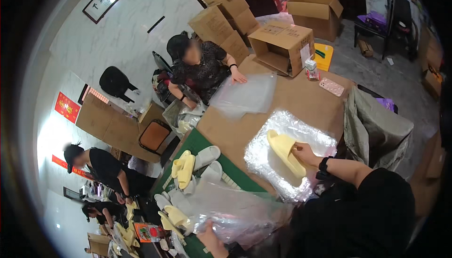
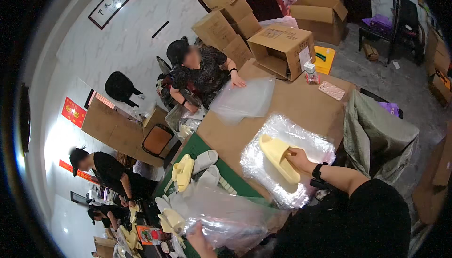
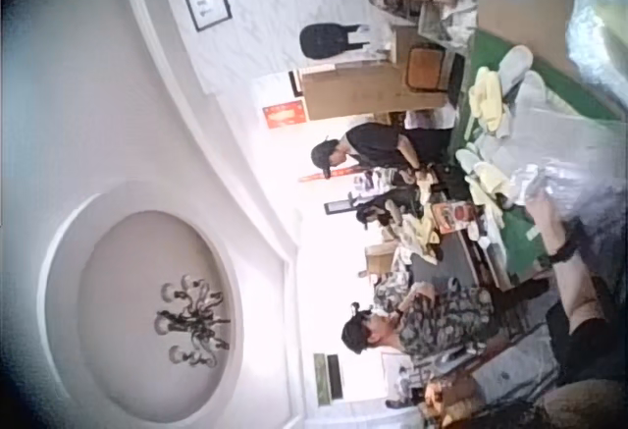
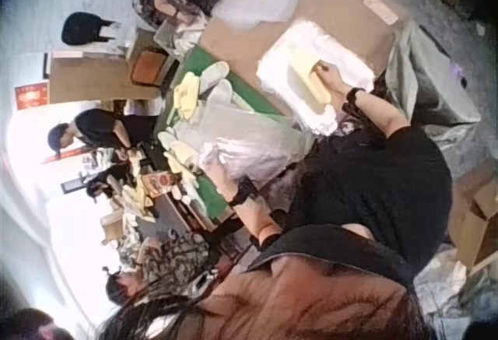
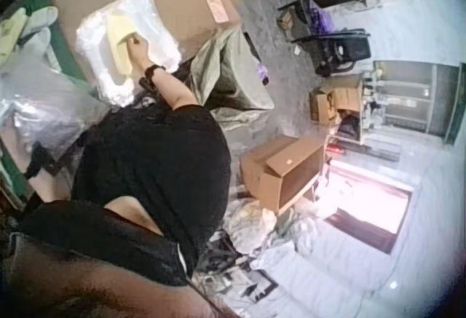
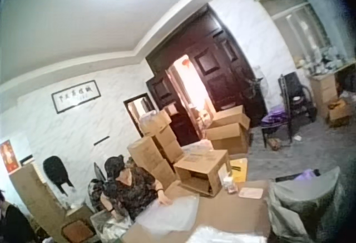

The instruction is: The recorder is packing various pairs of slippers and shoes into plastic bags and placing them into a larger shipping bag or box, working at a table with other people performing similar packing tasks.

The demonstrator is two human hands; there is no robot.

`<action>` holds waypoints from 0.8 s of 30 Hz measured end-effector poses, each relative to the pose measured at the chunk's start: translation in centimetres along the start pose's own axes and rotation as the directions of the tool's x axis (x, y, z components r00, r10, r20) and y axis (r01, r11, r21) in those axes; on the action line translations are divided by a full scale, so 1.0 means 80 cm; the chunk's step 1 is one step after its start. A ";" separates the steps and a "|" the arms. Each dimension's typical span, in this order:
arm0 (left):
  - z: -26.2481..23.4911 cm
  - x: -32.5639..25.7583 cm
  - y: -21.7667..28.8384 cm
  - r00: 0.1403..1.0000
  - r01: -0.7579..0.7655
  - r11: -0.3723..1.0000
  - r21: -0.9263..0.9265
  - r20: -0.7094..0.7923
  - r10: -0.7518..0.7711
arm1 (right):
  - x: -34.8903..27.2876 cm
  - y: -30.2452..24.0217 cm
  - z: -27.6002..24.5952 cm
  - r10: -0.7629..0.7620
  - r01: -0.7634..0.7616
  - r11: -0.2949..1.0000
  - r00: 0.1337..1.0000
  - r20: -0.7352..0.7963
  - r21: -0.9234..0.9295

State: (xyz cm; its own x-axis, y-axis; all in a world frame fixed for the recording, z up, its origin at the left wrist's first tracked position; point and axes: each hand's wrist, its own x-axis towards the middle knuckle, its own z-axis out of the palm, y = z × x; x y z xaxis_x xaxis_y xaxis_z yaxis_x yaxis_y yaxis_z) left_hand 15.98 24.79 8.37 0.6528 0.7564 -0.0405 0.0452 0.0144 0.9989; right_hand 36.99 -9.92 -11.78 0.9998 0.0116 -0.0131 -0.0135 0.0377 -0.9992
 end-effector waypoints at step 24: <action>0.296 0.037 -0.364 0.608 0.367 0.791 0.489 0.518 -0.602 | 0.007 -0.125 -0.360 -0.139 0.218 0.972 0.830 -0.540 0.086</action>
State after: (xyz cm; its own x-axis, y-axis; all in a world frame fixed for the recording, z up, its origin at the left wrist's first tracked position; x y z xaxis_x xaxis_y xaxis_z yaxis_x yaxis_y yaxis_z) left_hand 34.46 11.12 -21.39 0.7613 0.1119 -0.6386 0.6450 -0.0309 0.7635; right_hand 37.97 -39.09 -2.92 0.8376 -0.5356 0.1072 0.2041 0.1248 -0.9710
